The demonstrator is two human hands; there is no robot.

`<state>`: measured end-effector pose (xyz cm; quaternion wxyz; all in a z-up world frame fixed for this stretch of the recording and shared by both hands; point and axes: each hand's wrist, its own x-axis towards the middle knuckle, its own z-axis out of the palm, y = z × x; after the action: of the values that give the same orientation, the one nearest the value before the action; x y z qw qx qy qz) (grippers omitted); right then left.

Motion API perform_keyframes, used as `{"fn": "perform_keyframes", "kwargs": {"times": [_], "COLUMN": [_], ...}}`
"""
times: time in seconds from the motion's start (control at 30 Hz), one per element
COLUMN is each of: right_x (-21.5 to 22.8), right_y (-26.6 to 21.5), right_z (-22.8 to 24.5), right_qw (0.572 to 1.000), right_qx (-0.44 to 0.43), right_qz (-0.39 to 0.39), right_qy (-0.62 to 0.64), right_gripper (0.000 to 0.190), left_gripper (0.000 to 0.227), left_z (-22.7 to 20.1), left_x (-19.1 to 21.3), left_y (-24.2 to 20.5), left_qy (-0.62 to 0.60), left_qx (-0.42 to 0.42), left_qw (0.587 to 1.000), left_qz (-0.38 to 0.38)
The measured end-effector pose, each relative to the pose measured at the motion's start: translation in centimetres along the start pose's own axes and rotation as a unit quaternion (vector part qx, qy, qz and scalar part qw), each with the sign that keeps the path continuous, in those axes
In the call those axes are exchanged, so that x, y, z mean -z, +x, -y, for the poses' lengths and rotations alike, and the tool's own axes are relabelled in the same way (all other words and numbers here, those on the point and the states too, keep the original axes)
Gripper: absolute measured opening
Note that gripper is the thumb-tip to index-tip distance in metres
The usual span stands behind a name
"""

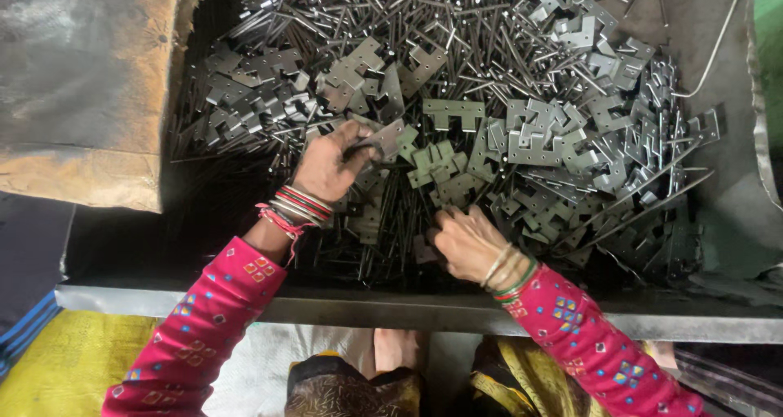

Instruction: The person inserts metal rods into metal hinge plates by hand, working from a large bin of mixed parts. They repeatedly pick up a hinge plate and a rod, align them, and push the rod through the plate's holes.

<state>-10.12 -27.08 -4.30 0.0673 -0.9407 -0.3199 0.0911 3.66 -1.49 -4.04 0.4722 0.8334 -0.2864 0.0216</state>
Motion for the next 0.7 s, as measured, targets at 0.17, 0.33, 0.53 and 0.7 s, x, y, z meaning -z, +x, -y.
{"fn": "perform_keyframes", "kwargs": {"times": [0.17,0.33,0.53,0.7], "right_x": [0.7,-0.3,-2.0,-2.0], "right_y": [-0.1,1.4,3.7,3.5], "right_z": [-1.2,-0.9,0.3,0.0], "right_qw": [0.989,0.988,0.978,0.971], "right_qx": [-0.026,-0.020,-0.127,-0.142], "right_qz": [-0.076,-0.153,-0.159,-0.167], "right_qy": [0.120,-0.002,-0.052,-0.093], "right_gripper": [0.030,0.041,0.047,0.027], "left_gripper": [0.024,0.023,0.021,0.017], "left_z": [-0.1,-0.2,0.5,1.6], "left_x": [0.4,-0.1,-0.2,-0.6], "left_y": [0.2,0.2,0.0,0.4], "left_qy": [-0.083,-0.092,-0.044,-0.206], "left_qx": [0.037,0.069,0.039,0.085], "left_qw": [0.995,0.993,0.998,0.974], "left_qz": [0.032,0.026,0.006,0.026]}}
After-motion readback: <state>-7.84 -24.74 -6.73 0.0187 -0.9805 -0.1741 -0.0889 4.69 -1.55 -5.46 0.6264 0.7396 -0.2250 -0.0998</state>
